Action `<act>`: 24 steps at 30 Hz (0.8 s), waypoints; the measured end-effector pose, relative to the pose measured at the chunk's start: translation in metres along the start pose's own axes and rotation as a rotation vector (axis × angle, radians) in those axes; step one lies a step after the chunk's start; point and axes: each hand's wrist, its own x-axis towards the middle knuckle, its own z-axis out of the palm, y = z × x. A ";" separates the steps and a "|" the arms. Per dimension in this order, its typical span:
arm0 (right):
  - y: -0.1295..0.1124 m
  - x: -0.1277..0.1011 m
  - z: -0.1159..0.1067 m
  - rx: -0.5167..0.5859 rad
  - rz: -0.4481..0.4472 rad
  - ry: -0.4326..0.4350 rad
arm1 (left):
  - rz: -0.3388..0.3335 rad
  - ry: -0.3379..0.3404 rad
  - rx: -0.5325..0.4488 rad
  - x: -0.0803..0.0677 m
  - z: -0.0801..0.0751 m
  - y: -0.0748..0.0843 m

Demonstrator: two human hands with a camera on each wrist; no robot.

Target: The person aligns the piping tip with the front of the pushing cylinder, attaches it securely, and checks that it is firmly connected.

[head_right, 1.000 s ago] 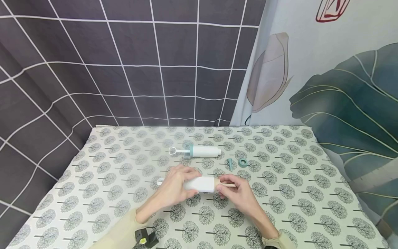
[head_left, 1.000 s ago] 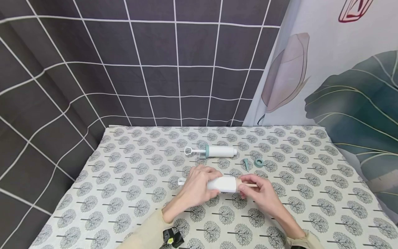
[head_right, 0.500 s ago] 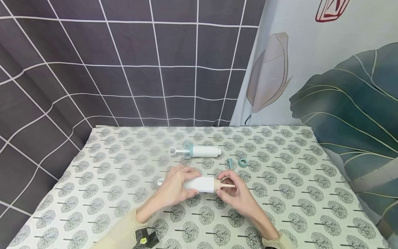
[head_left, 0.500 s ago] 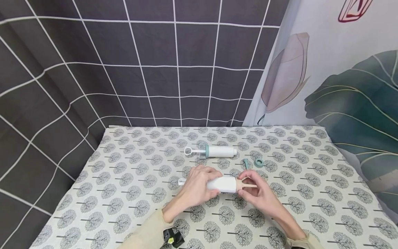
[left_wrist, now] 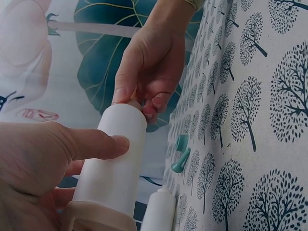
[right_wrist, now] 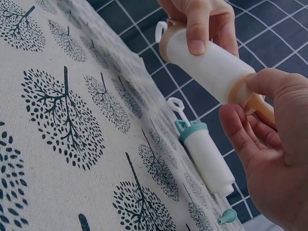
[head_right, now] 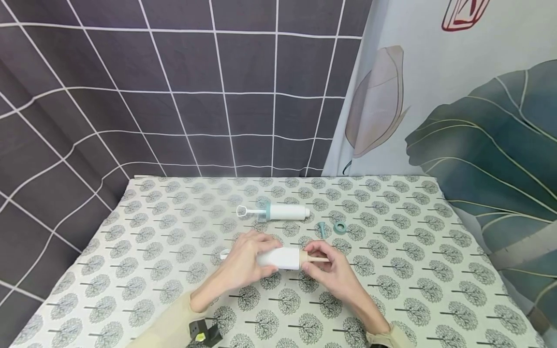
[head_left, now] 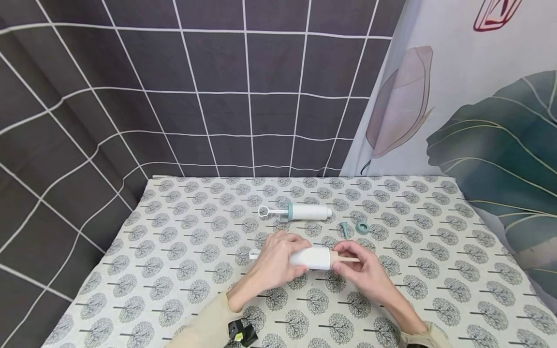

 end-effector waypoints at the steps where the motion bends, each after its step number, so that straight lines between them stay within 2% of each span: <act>1: 0.000 0.000 0.000 -0.003 0.000 0.000 | 0.002 0.001 -0.002 0.000 0.000 0.000; 12: -0.001 0.000 0.000 0.008 0.062 0.000 | 0.015 0.006 -0.009 -0.001 -0.001 0.000; 24: -0.003 -0.001 0.002 0.012 0.091 0.007 | -0.001 0.006 -0.011 -0.002 -0.001 0.000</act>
